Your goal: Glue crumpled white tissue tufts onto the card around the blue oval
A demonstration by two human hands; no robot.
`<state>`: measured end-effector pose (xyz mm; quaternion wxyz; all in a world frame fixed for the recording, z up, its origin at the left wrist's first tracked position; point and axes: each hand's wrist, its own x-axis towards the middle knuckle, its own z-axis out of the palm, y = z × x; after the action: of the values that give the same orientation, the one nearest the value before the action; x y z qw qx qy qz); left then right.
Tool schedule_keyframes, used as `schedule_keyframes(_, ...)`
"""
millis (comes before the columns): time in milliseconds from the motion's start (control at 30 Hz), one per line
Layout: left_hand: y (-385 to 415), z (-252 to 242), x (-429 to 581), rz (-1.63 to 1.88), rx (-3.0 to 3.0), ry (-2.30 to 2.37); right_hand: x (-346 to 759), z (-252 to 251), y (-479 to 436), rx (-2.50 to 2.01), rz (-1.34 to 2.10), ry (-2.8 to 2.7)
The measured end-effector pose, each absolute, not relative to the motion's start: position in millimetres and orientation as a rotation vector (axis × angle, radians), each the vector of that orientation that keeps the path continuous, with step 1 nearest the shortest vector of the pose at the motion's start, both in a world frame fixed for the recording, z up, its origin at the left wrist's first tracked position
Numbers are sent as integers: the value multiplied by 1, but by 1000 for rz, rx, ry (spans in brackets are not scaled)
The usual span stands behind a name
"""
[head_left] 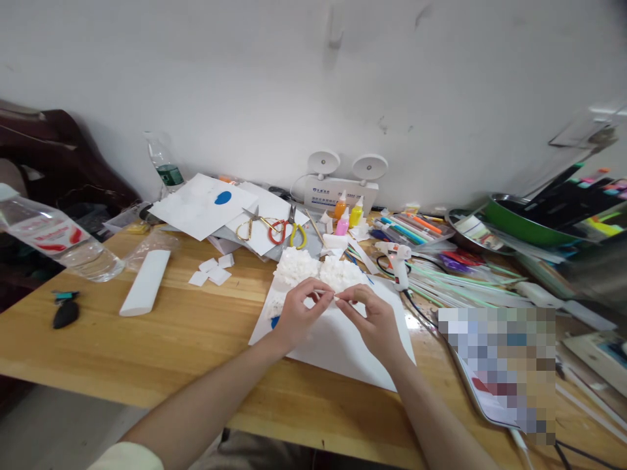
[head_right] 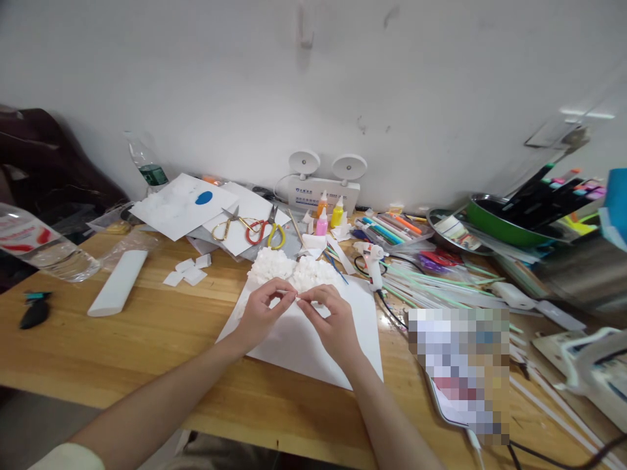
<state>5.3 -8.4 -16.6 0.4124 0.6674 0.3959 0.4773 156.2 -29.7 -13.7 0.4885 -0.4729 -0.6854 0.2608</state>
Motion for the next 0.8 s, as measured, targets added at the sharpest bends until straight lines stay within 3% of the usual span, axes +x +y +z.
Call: schedule_keyframes(800,-7,-17,6,1188,1579,1003,157,-14,-28,-1196,598,-1615)
